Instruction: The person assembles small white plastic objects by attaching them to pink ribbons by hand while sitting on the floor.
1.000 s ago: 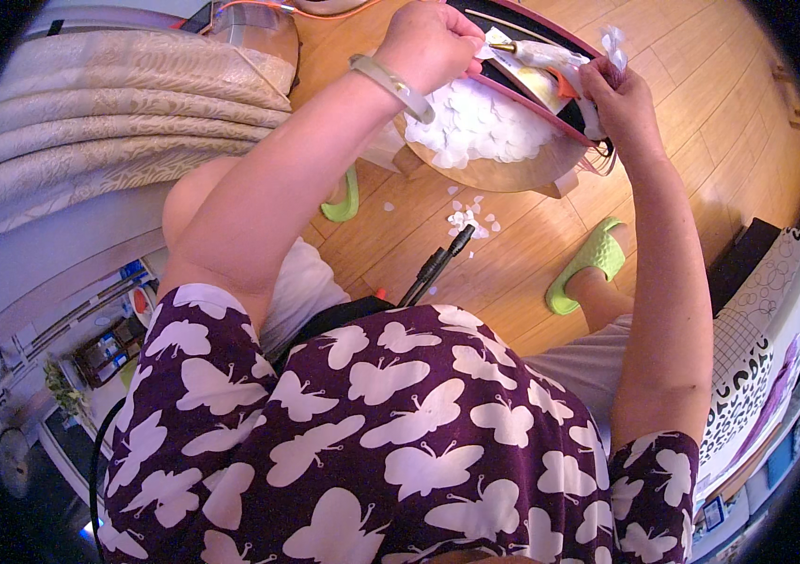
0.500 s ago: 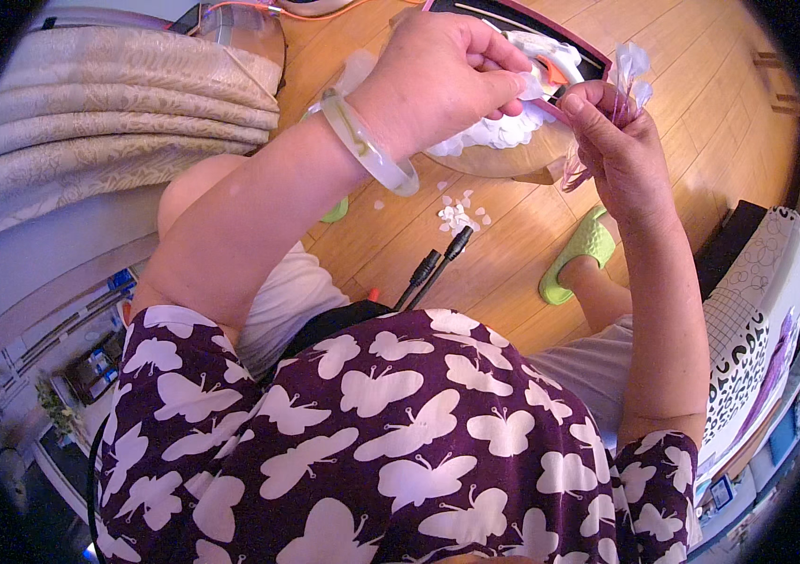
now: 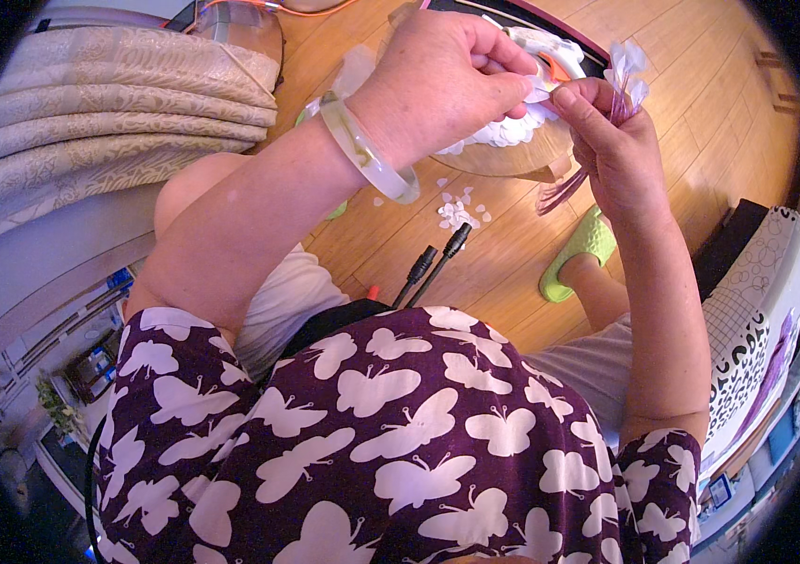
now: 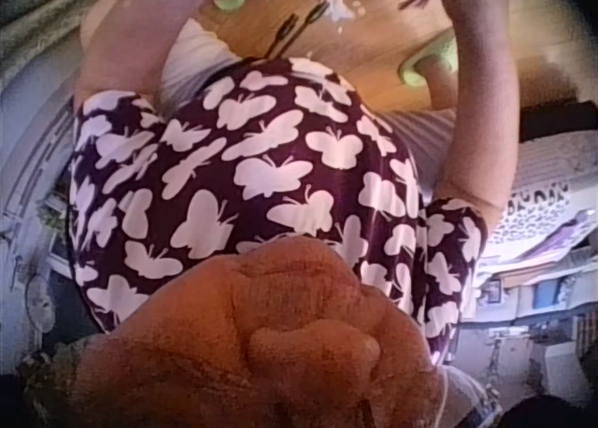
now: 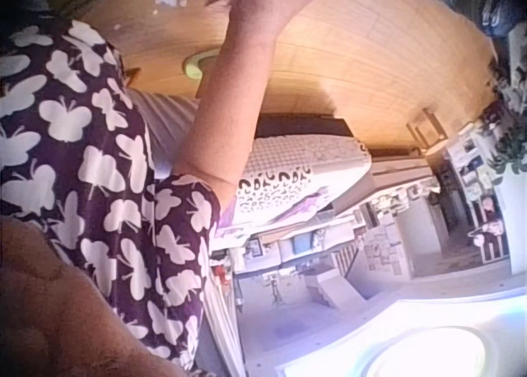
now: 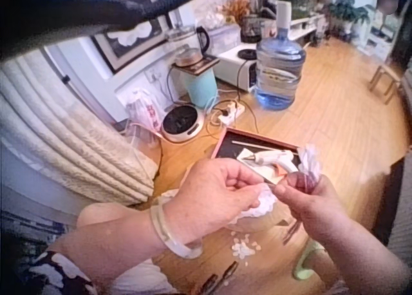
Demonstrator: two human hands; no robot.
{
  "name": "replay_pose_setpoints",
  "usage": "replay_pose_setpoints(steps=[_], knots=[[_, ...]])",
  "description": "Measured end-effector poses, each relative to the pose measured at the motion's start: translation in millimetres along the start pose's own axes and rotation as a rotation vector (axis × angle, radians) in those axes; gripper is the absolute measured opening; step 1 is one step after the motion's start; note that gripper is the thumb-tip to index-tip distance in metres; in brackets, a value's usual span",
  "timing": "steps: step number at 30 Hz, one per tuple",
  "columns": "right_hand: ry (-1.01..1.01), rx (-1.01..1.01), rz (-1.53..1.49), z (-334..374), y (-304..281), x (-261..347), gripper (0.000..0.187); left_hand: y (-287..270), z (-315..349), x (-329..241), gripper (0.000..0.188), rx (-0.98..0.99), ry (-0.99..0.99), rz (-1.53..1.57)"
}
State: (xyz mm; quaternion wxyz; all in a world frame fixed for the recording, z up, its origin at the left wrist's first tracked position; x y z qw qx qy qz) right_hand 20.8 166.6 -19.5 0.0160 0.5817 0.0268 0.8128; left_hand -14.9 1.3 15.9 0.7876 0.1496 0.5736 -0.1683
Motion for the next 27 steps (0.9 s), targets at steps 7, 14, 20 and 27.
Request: replay_pose_setpoints(steps=[7, 14, 20, 27], knots=[[0.004, -0.005, 0.052, -0.7, -1.0, 1.5, 0.014, -0.5, 1.8, -3.1, 0.013, 0.039, 0.008, 0.083], [0.008, -0.002, 0.062, -2.0, -1.2, 1.3, 0.014, -1.7, 1.5, -1.3, 0.012, 0.002, 0.005, 0.089], [-0.012, 0.040, 0.067, -3.9, -2.4, -0.1, 0.014, -1.2, -0.4, 1.9, 0.012, 0.006, -0.012, 0.082], [0.017, 0.045, 0.110, -3.8, -2.3, 3.3, 0.016, 0.0, -0.2, 1.9, 0.013, 0.016, -0.006, 0.089]])
Point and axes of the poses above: each hand's wrist, its own z-axis away from the middle knuckle, its own y-axis out of the palm, x = y × z, the point moved 1 cm from there along -z, towards the middle knuckle, and after that the axes turned 3 degrees about z, right-handed, at the moved point
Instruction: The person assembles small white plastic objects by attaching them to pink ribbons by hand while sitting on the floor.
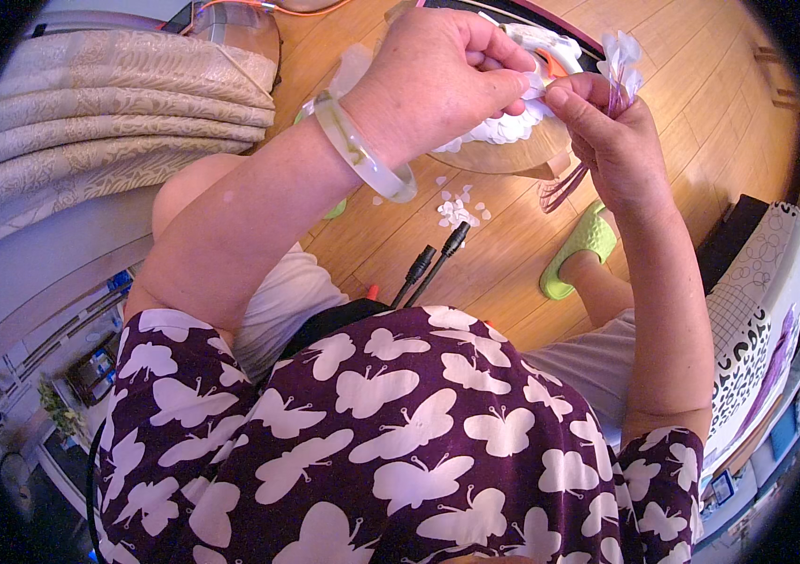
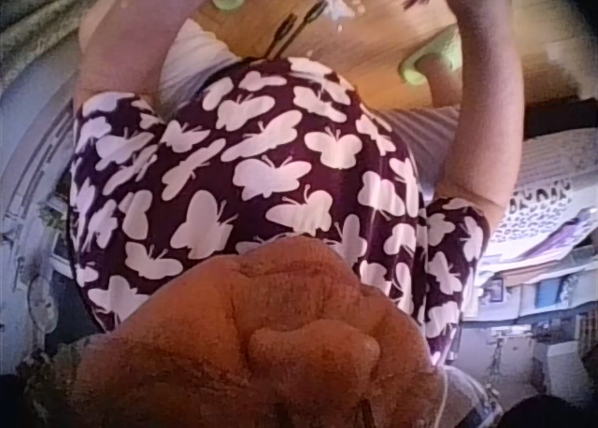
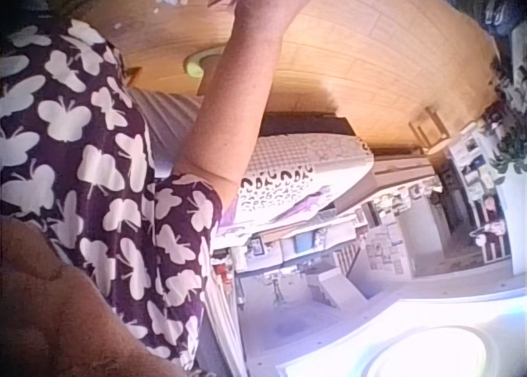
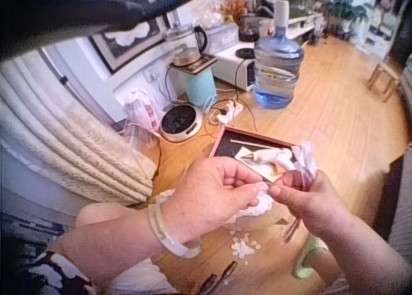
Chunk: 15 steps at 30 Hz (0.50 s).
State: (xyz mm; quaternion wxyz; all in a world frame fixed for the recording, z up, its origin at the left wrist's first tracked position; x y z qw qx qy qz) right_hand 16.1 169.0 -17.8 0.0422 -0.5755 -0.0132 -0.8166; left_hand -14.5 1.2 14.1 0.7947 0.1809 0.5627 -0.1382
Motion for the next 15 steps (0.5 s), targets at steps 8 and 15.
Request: replay_pose_setpoints(steps=[8, 15], knots=[[-0.021, 0.005, -0.022, 1.1, 2.7, -2.2, 0.012, -0.2, -0.2, 0.8, 0.013, 0.015, -0.017, 0.015], [-0.073, 0.014, -0.071, 0.7, 5.9, -6.3, 0.010, -0.5, 0.0, 1.4, 0.010, 0.040, -0.057, 0.032]])
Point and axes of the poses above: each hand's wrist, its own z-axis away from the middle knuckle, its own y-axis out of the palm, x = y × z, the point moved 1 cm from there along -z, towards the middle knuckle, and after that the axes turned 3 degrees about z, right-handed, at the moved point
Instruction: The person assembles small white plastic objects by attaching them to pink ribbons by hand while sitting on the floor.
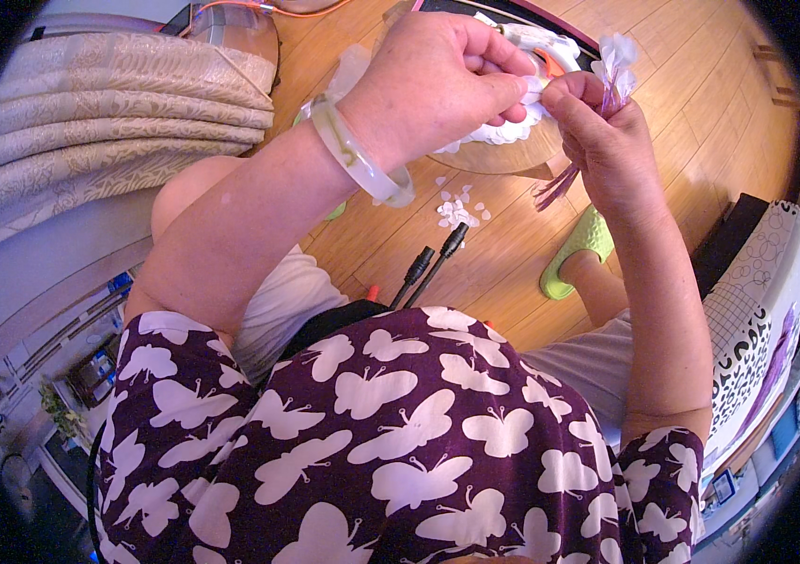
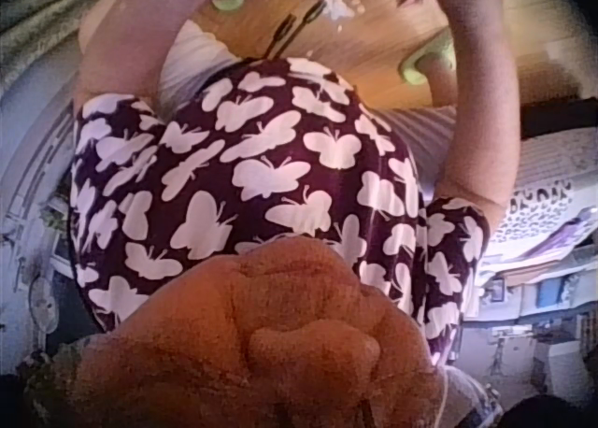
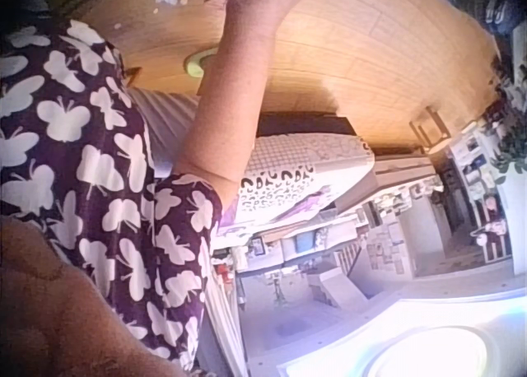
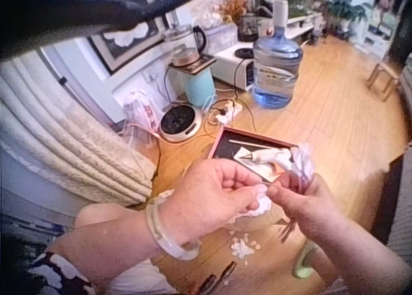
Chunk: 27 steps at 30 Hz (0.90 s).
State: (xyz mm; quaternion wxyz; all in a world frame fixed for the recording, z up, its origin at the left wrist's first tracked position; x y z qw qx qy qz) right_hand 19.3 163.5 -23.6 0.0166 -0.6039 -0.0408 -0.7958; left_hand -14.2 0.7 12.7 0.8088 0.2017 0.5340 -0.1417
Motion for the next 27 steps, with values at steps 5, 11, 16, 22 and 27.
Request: replay_pose_setpoints(steps=[5, 11, 16, 22, 27], knots=[[0.013, -0.017, 0.036, 1.7, 0.0, 3.5, 0.013, -2.9, -0.8, 7.7, 0.015, -0.054, 0.185, -0.155], [0.017, 0.000, -0.028, 1.3, 0.1, 1.4, 0.013, -2.5, -1.8, 10.3, 0.016, -0.027, 0.166, -0.186], [-0.001, -0.002, -0.058, 1.8, 2.3, 1.6, 0.010, -1.5, -2.1, 9.9, 0.014, -0.066, 0.189, -0.177], [0.017, 0.021, -0.142, 1.8, 2.5, 1.3, 0.010, -3.0, -2.9, 13.9, 0.015, -0.070, 0.240, -0.257], [0.053, 0.054, -0.187, 3.6, 0.5, 6.2, 0.010, -0.4, 5.6, 6.4, 0.015, -0.008, 0.684, -0.386]])
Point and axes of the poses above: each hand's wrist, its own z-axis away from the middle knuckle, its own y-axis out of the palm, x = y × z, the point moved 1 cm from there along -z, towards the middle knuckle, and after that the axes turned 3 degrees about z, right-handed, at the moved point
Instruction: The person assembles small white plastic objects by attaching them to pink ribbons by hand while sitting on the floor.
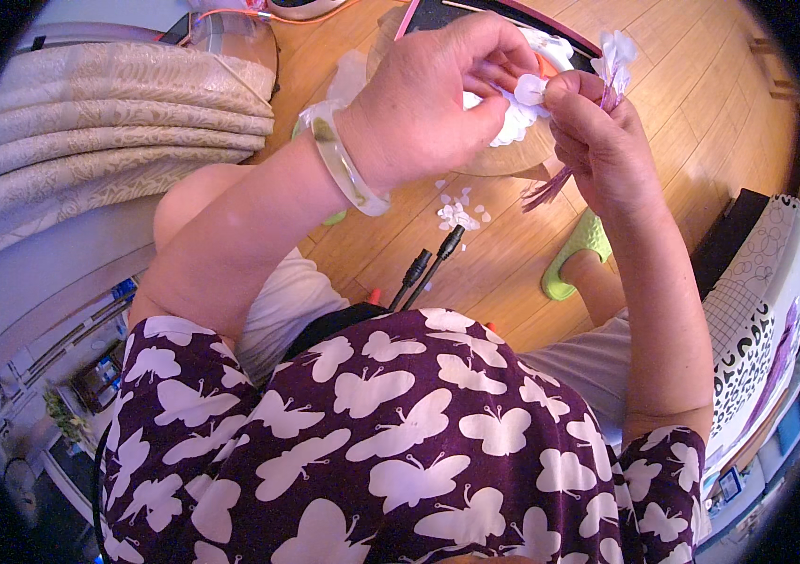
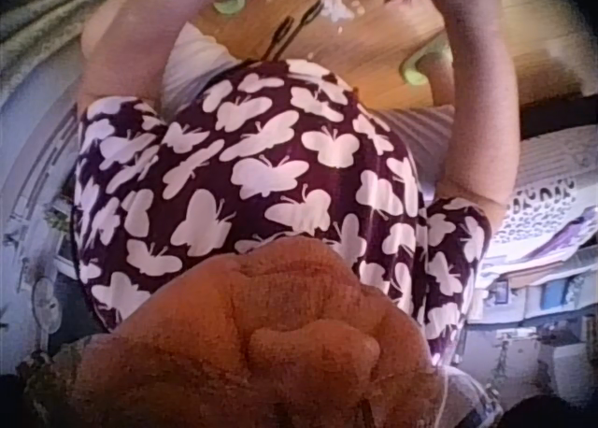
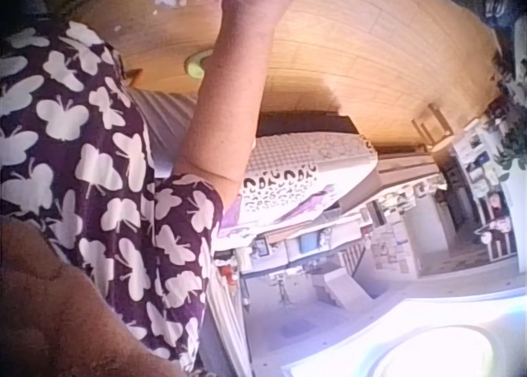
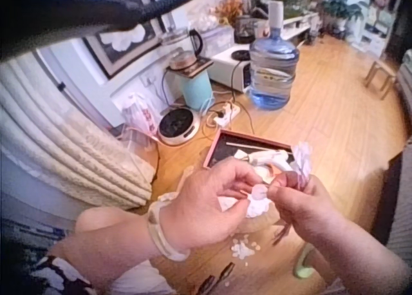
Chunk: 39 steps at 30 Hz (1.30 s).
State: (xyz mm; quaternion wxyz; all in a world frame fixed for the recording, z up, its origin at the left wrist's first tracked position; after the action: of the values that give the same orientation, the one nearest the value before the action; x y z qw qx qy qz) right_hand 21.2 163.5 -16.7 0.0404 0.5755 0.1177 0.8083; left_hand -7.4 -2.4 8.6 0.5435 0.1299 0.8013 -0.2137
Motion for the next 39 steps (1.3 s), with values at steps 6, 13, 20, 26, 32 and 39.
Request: replay_pose_setpoints(steps=[6, 13, 20, 26, 32, 39], knots=[[0.008, 0.056, -0.038, 1.8, -1.3, 2.8, 0.010, 3.3, -1.0, 16.3, 0.018, 0.094, 0.139, -0.058], [0.021, 0.077, -0.028, 1.6, -1.3, 6.7, 0.011, -1.7, -0.5, 9.2, 0.012, 0.128, 0.169, -0.173], [0.023, 0.057, -0.007, 3.7, -3.8, 8.2, 0.011, -1.0, -1.9, 10.2, 0.007, 0.087, 0.133, -0.087], [0.006, 0.077, -0.016, 6.8, -1.2, 10.3, 0.013, 1.4, -0.4, 7.4, 0.002, 0.050, 0.008, 0.073], [-0.030, 0.075, -0.008, 9.5, 0.9, 10.2, 0.015, 3.7, -1.0, 8.6, 0.000, 0.028, -0.050, 0.215], [-0.143, 0.027, 0.056, 7.5, 2.8, 7.7, 0.011, 4.7, -1.5, 6.8, 0.004, -0.017, -0.116, 0.310]])
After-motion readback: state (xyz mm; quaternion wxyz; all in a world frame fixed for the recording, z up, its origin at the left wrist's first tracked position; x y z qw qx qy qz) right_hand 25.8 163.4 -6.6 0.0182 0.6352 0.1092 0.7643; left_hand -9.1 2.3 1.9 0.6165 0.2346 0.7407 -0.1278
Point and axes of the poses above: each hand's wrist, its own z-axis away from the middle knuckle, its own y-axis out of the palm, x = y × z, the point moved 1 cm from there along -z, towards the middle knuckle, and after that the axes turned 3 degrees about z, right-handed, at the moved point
